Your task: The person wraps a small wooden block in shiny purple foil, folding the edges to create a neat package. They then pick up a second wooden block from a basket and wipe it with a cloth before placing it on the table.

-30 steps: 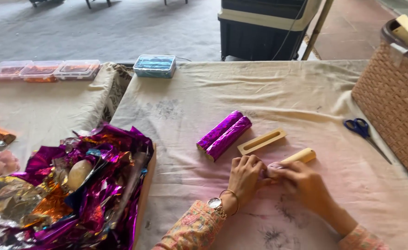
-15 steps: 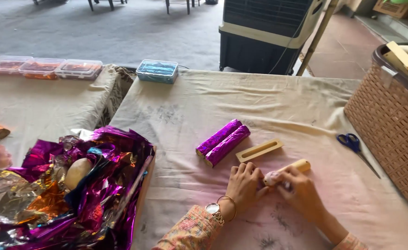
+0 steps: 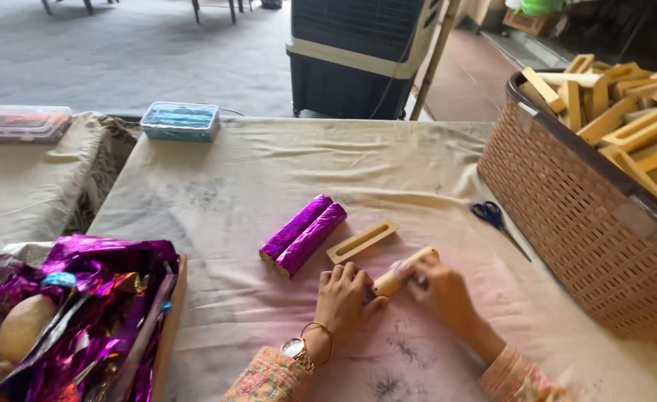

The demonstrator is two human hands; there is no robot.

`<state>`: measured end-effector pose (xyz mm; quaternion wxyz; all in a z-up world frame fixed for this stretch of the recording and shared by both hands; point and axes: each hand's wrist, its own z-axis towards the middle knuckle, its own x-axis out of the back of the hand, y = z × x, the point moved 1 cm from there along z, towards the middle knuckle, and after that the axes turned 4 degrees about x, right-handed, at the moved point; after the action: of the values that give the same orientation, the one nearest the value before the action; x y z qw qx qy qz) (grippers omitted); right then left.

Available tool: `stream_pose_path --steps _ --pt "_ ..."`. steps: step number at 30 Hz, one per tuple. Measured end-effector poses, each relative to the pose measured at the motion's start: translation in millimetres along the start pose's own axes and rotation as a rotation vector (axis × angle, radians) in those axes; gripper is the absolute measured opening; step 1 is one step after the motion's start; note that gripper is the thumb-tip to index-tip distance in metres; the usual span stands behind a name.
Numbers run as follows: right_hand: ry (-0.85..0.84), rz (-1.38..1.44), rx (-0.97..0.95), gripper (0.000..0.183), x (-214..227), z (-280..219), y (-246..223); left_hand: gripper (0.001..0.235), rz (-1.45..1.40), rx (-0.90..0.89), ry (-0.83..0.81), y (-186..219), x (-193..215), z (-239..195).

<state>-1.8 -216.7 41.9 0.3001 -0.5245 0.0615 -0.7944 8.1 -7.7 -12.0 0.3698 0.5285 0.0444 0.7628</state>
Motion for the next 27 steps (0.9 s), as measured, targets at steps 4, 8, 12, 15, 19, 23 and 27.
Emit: stream_pose_path --steps 4,8,12,15,19,23,27 --pt "0.045 -0.124 -0.080 0.021 -5 -6 9 0.043 -0.030 0.008 -0.010 4 6 1" --pt "0.029 0.029 0.196 0.026 -8 -14 -23 0.041 0.015 0.005 -0.012 5 5 3" --pt "0.042 0.085 0.163 0.026 -3 -7 -1 0.041 0.014 0.010 -0.010 10 15 3" --pt "0.030 0.024 -0.021 0.022 -2 -1 15 0.040 -0.030 0.009 -0.004 8 14 1" --pt "0.031 0.114 0.057 0.021 -36 -14 20 0.039 -0.007 0.004 -0.002 5 10 2" --pt "0.028 0.183 0.157 0.023 -24 -13 12 0.040 0.019 0.001 -0.005 7 9 2" --pt "0.111 0.032 0.042 0.023 -6 -1 22 0.041 -0.011 -0.009 0.019 8 13 1"
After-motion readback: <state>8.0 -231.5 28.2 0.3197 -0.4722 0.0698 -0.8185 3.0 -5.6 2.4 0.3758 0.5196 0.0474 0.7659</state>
